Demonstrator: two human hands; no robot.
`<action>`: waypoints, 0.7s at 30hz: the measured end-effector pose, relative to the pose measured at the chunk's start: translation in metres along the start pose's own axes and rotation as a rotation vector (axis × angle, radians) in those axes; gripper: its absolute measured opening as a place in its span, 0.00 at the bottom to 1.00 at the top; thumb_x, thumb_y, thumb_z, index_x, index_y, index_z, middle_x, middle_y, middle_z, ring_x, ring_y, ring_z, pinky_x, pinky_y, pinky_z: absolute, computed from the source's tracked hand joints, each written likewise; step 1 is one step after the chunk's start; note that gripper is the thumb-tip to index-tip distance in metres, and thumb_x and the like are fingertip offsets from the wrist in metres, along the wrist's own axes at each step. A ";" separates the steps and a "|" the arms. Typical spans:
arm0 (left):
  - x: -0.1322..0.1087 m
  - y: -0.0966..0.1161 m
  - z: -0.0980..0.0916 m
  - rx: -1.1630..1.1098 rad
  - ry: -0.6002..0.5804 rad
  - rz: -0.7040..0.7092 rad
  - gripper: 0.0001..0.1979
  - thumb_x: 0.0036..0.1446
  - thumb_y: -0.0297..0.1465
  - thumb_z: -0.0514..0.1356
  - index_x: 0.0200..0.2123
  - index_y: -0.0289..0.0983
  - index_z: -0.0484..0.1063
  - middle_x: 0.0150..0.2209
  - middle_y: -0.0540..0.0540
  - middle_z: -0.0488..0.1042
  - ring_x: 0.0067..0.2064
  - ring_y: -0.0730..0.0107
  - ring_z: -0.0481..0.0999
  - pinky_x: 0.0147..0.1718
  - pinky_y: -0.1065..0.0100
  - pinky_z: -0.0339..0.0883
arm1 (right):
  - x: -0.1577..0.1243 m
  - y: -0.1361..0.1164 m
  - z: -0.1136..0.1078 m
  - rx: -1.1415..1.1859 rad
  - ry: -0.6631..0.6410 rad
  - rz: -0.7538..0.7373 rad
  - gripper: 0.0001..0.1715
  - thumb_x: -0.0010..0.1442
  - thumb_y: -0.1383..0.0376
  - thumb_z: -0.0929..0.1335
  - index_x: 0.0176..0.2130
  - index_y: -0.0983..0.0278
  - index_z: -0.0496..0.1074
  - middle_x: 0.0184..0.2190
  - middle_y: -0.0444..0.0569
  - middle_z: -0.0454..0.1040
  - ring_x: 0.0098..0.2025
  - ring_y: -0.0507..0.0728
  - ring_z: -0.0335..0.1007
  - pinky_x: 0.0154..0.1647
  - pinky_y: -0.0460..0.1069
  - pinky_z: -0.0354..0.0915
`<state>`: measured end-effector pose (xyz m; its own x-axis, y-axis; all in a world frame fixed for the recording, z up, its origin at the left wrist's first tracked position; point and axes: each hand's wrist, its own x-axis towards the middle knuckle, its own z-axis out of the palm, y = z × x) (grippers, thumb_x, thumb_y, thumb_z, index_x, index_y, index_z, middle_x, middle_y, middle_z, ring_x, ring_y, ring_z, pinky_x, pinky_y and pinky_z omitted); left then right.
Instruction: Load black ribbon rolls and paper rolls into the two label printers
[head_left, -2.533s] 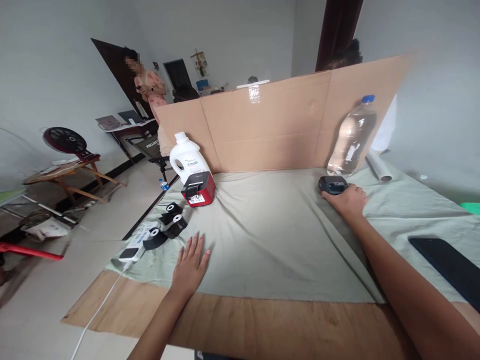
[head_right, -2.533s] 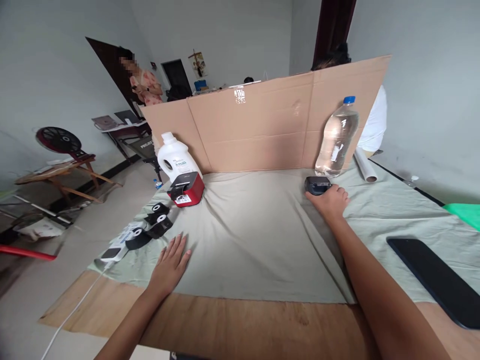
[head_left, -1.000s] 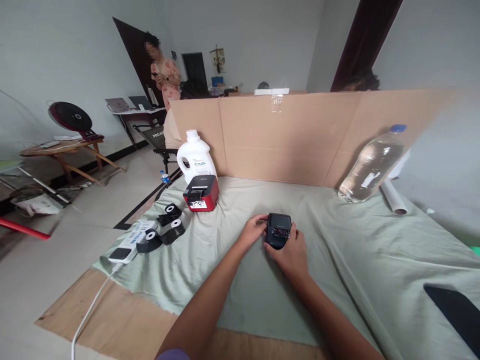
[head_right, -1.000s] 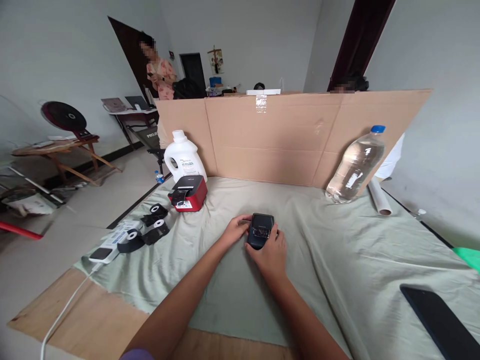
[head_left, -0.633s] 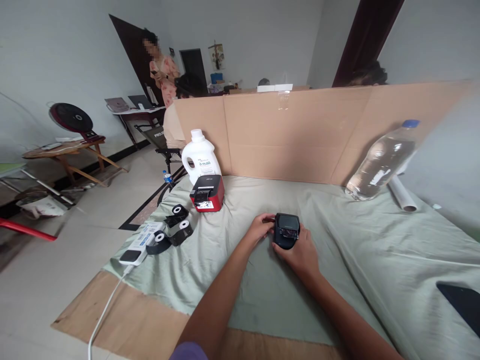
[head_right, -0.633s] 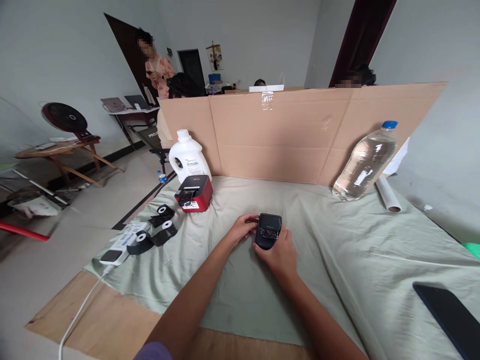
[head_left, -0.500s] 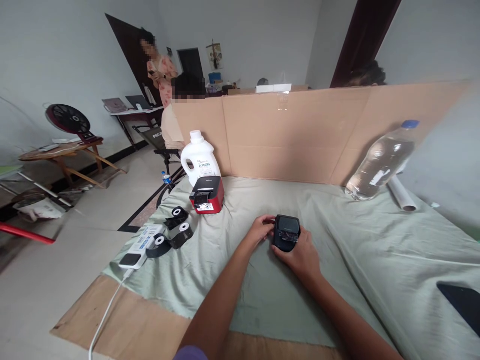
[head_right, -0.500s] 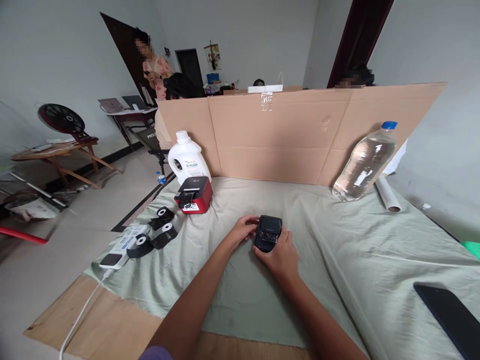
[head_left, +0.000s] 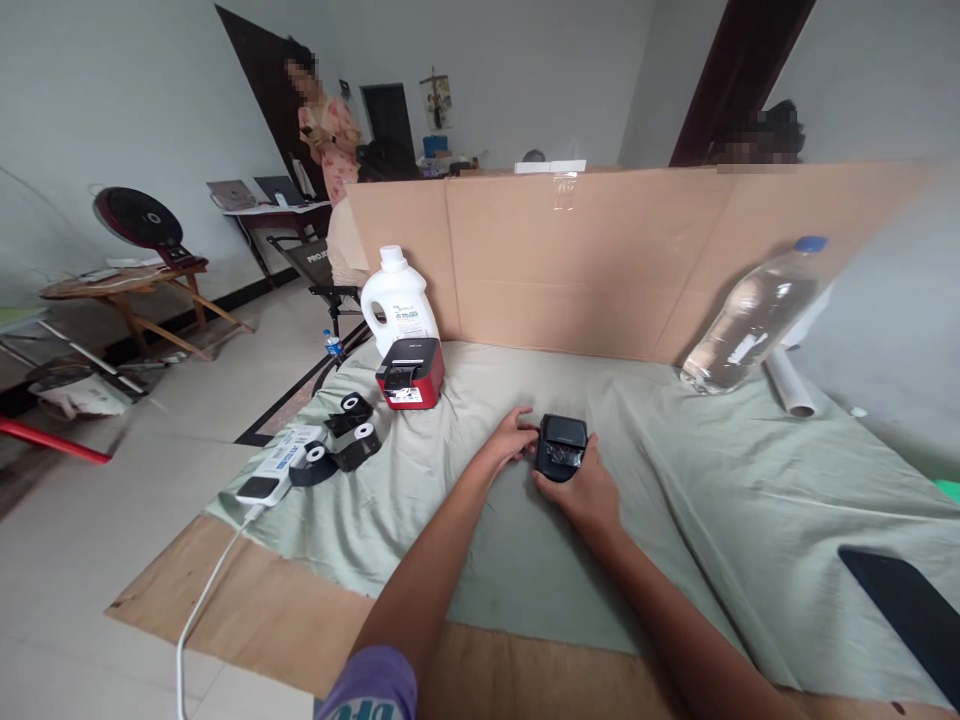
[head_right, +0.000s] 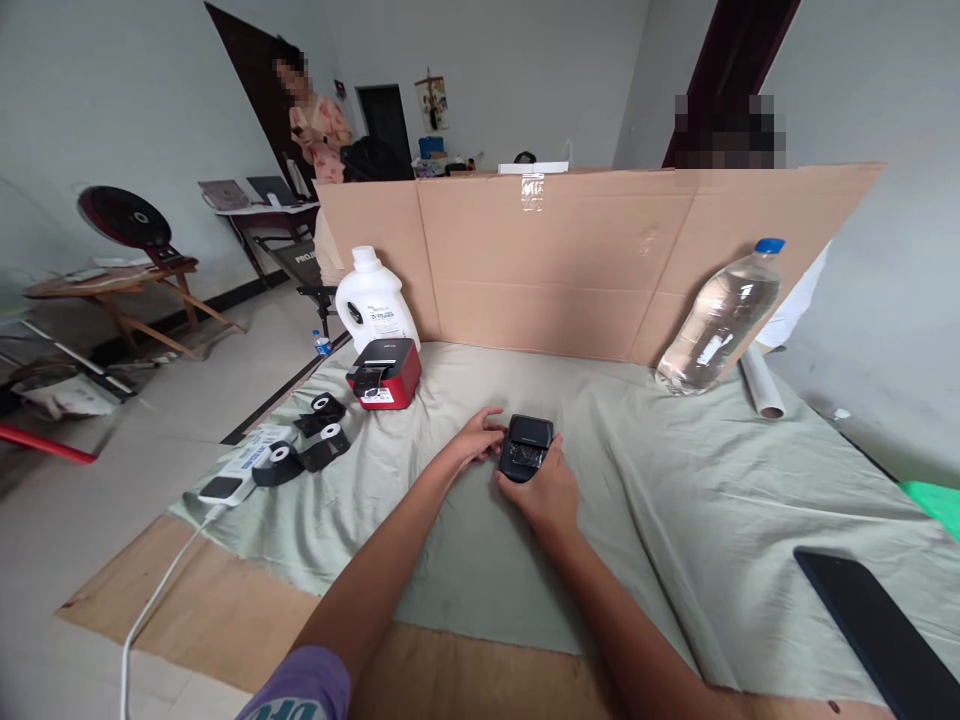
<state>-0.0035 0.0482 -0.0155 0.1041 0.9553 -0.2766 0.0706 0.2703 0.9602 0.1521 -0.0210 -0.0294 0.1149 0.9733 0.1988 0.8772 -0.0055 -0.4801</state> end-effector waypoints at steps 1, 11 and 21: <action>0.001 -0.001 0.001 0.008 0.006 0.011 0.33 0.50 0.24 0.60 0.62 0.36 0.63 0.47 0.42 0.75 0.23 0.83 0.68 0.17 0.78 0.46 | 0.000 -0.001 -0.001 0.005 0.006 -0.001 0.70 0.48 0.41 0.71 0.70 0.78 0.42 0.58 0.70 0.70 0.53 0.73 0.73 0.47 0.57 0.67; -0.018 -0.023 0.004 0.106 0.159 0.362 0.18 0.56 0.22 0.55 0.45 0.34 0.81 0.38 0.46 0.74 0.35 0.74 0.71 0.38 0.72 0.66 | -0.009 -0.002 -0.001 0.068 0.036 -0.072 0.69 0.46 0.42 0.72 0.70 0.74 0.44 0.58 0.69 0.70 0.53 0.71 0.74 0.48 0.56 0.68; -0.007 -0.034 -0.001 0.089 0.142 0.504 0.16 0.53 0.22 0.55 0.36 0.35 0.83 0.32 0.48 0.70 0.37 0.70 0.70 0.43 0.69 0.64 | -0.008 -0.005 -0.003 0.017 -0.038 -0.025 0.73 0.45 0.40 0.73 0.70 0.77 0.42 0.55 0.70 0.73 0.51 0.72 0.76 0.46 0.56 0.68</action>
<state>-0.0079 0.0325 -0.0465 0.0115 0.9726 0.2322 0.1315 -0.2317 0.9639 0.1480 -0.0292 -0.0264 0.0748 0.9812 0.1782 0.8716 0.0225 -0.4898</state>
